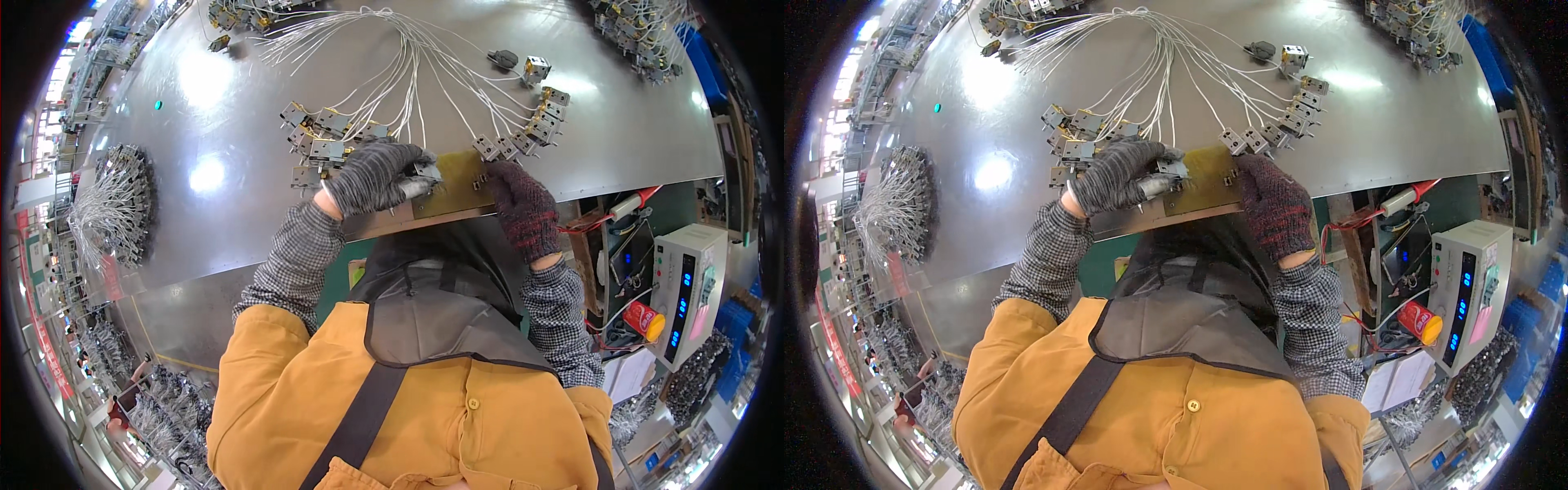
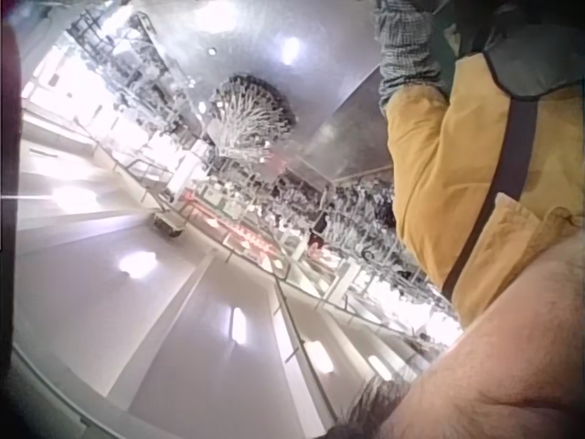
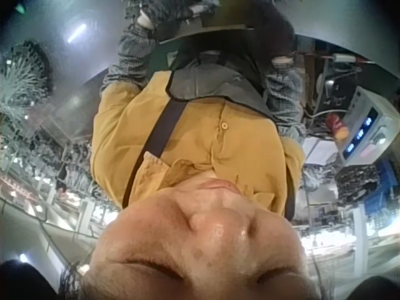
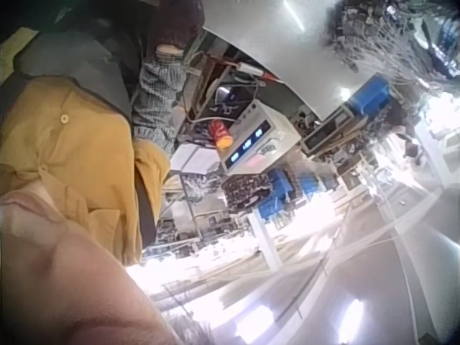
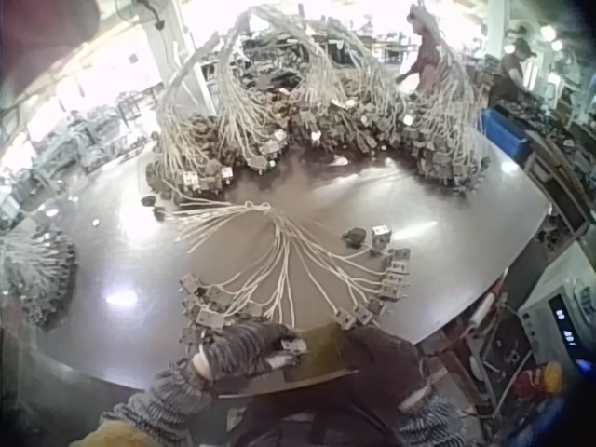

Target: Assembling electrical wiring harnesses on a manual assembly jig.

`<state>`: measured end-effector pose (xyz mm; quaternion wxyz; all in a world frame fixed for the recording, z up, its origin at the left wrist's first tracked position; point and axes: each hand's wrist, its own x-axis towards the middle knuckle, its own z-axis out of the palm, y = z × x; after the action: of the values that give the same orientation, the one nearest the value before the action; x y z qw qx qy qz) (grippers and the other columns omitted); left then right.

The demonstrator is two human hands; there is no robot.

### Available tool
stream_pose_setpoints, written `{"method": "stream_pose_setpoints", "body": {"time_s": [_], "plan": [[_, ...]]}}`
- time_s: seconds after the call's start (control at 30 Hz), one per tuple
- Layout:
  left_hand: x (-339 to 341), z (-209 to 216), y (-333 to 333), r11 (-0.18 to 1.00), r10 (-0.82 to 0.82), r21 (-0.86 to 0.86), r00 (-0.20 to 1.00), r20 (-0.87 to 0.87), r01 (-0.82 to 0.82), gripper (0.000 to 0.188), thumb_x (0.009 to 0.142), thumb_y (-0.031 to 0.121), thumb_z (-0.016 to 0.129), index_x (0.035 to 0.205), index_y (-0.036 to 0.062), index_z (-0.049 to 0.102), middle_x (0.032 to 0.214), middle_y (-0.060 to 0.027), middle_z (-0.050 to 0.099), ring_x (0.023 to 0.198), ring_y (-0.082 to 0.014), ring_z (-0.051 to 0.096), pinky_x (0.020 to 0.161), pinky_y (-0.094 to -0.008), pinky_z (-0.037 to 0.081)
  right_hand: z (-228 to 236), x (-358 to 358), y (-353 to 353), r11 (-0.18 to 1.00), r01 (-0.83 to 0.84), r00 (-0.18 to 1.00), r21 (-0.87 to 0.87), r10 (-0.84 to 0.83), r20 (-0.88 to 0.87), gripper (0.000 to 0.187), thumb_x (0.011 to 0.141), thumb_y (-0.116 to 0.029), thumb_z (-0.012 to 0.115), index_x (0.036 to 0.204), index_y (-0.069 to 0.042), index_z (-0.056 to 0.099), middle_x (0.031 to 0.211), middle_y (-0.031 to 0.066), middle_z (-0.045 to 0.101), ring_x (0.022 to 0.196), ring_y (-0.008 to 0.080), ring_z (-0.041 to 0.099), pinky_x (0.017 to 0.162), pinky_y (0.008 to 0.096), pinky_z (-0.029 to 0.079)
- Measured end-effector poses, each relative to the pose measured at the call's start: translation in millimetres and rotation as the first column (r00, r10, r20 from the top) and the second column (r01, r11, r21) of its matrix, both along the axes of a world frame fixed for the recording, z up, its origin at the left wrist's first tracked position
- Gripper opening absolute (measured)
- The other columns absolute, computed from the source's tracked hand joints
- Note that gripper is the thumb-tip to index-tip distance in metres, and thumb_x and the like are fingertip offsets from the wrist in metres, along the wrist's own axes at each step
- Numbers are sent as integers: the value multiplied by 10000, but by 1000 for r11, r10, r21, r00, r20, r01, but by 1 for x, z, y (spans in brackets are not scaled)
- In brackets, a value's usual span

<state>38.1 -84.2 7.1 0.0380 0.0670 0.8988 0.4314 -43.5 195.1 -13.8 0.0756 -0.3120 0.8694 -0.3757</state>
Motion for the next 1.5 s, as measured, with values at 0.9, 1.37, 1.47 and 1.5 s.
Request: {"method": "stream_pose_setpoints", "body": {"time_s": [0.9,1.37,1.47,1.5], "plan": [[-4,-9,53,836,60,-538,993,-103,-106,615,718,583,860,1051,85,718,936,-135,707,946,-350,676,888,-491,487,50,20,-25,927,-249,937,280,303,-172,273,907,-148,626,1162,-100,710,1008,161,734,907,350,735,770,471,578],[-6,-15,41,906,-15,-422,992,-122,-38,551,727,495,859,1058,75,727,969,-124,704,972,-341,677,877,-475,507,46,16,-19,974,-218,976,57,216,28,235,943,-132,656,1158,-72,728,1093,184,747,1003,368,733,854,450,587],[15,-35,14,983,107,176,925,-366,-44,799,663,262,970,1344,29,622,1130,-181,684,1050,-353,659,919,-401,553,49,18,-19,983,-163,980,-82,171,100,228,966,-53,661,1183,-30,726,1080,197,745,1004,381,729,886,424,582],[15,-13,12,983,106,178,925,-365,-42,799,663,262,970,1344,29,622,1130,-181,684,1050,-353,659,919,-401,553,47,19,-17,984,-161,981,-80,168,101,228,966,-53,661,1183,-30,726,1080,197,745,1004,381,729,886,424,582]]}}
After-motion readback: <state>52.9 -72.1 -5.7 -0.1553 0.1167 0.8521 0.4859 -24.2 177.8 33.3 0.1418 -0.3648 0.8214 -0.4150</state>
